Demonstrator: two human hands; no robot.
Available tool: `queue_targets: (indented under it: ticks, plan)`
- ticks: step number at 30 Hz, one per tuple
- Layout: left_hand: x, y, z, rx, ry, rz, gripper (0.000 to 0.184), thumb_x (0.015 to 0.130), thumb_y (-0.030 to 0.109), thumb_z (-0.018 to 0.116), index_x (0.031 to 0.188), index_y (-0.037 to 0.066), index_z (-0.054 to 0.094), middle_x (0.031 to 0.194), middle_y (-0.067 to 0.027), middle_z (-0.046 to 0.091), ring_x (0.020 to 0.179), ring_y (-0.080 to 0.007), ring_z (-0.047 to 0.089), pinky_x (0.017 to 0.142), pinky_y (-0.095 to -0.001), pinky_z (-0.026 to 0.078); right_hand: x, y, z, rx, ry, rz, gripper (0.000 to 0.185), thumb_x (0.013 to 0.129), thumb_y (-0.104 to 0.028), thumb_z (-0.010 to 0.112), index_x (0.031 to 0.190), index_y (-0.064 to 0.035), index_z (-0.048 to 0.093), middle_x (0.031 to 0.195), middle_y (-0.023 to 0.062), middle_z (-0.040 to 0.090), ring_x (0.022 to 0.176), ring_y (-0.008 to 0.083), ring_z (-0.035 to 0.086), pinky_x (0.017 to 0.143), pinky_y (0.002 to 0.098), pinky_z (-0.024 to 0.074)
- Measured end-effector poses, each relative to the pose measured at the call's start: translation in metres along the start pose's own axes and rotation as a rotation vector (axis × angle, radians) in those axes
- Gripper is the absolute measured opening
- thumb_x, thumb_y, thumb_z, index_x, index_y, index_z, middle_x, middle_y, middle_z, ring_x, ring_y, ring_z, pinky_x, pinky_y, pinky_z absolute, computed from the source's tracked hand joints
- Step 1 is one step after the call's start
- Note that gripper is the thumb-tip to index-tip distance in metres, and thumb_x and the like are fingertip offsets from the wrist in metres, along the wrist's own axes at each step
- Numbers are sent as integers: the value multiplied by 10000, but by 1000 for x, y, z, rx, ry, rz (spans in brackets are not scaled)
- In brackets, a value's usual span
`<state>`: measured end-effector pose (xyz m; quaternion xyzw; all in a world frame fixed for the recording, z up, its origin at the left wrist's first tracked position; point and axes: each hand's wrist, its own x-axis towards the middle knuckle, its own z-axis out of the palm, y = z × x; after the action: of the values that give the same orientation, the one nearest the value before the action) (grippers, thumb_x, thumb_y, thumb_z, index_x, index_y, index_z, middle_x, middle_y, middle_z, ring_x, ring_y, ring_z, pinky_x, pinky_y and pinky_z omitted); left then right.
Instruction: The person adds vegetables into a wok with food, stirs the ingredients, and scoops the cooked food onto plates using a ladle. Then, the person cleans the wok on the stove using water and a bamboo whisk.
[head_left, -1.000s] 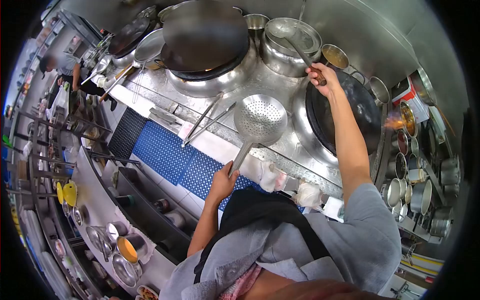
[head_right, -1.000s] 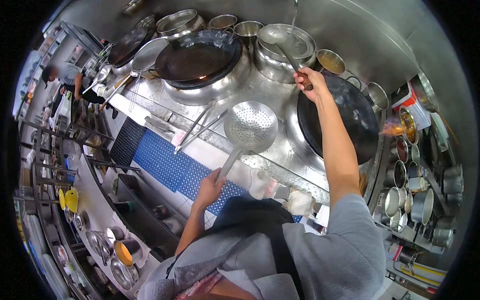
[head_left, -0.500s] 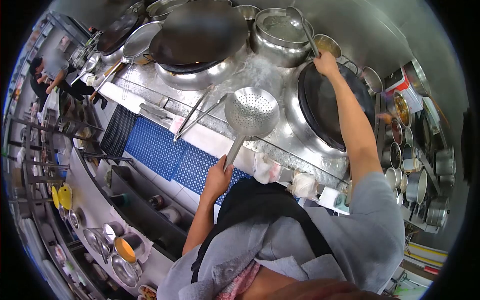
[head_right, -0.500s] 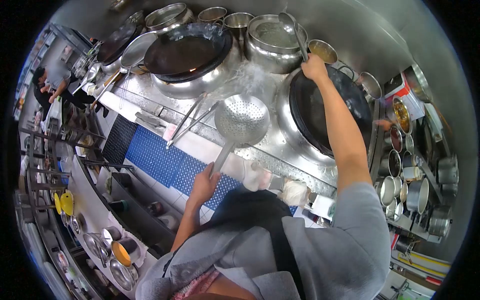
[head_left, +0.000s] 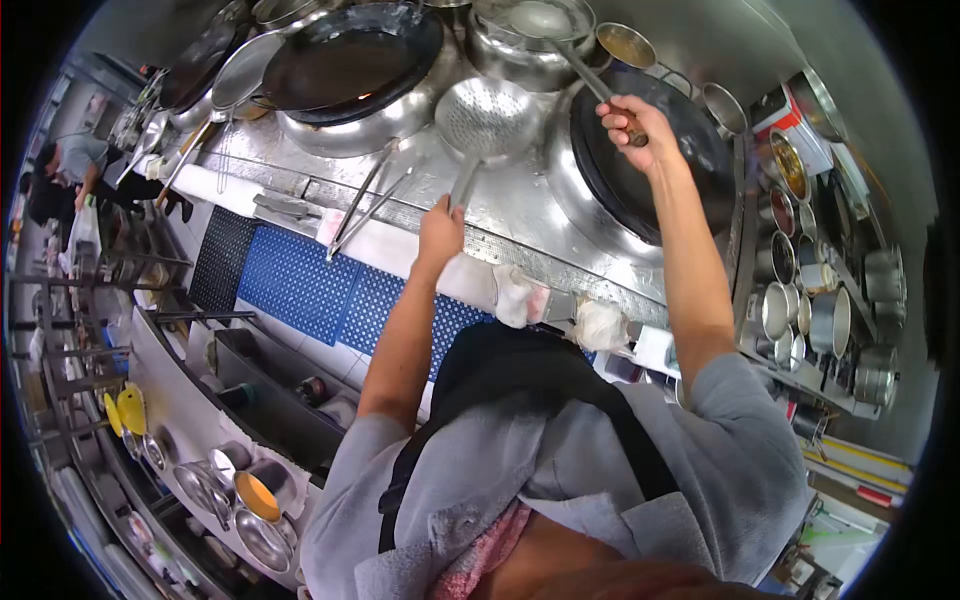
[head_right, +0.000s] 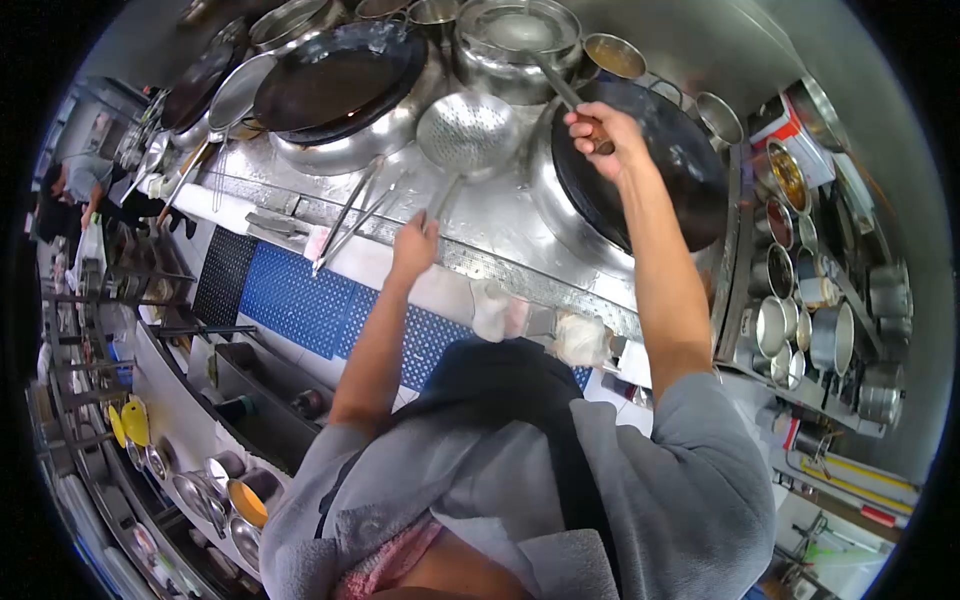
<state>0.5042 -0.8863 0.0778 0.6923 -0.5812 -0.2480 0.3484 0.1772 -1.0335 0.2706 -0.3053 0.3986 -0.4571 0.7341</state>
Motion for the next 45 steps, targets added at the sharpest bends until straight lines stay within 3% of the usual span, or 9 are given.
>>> queue_targets:
  ticks: [5,10,14,16,20,24,30,38,45]
  plan:
    - [62,-16,21,19,-45,-5,557,961,320,626,1314,-107,574,1212,-373,625,1155,-502,607,1004,-499,485,-89,47,13,93,-24,23,116,937,-52,578,1016,-30,495,901,127,611,615,97,510,442,238,385]
    - [43,9,7,-23,257,-40,624,943,354,672,1381,-70,539,1329,-317,565,1196,-489,551,1058,-507,434,-174,91,5,230,11,136,155,928,-57,592,1033,-34,480,951,135,610,618,82,502,422,239,395]
    - [-15,10,-11,-386,511,-29,403,962,180,673,1285,-52,608,1151,-161,629,966,-217,601,845,-341,509,-250,111,-4,311,38,234,156,945,-117,578,1035,-11,507,939,110,594,594,48,479,404,226,399]
    - [-45,-20,-3,-699,528,-26,281,990,176,644,1151,-52,666,902,-66,645,780,-124,574,679,-288,485,-289,109,2,343,91,239,169,946,-133,579,1029,0,516,935,104,589,588,43,477,399,224,402]
    - [-129,16,-16,-504,392,-158,270,1022,194,602,899,-25,701,647,-7,574,608,-82,487,571,-258,399,-356,93,11,343,217,263,173,941,-141,588,1001,8,525,928,110,583,570,42,471,381,223,402]
    - [-181,-6,19,-594,-209,-184,417,983,239,682,651,-11,653,588,-3,596,563,-63,469,538,-268,371,-412,64,31,210,383,249,201,933,-108,592,1064,32,530,936,130,595,537,73,488,352,233,395]
    - [-206,14,52,-473,-781,-218,462,944,332,733,619,14,651,535,6,564,515,-63,447,484,-288,339,-455,39,31,-62,661,274,469,906,-76,605,1350,44,511,906,148,611,498,99,487,339,240,406]
    - [-202,64,53,-531,-731,-155,299,959,265,734,818,3,696,626,5,620,524,-51,489,473,-246,359,-473,11,-44,-367,749,226,380,929,-99,582,1282,38,554,768,37,633,485,87,553,351,249,391]
    - [-155,191,74,-523,-762,78,256,984,230,690,979,-26,691,758,-13,667,669,-67,598,606,-242,478,-445,-1,-202,-854,700,-52,473,876,-84,573,1324,65,569,719,53,630,484,110,554,417,279,394]
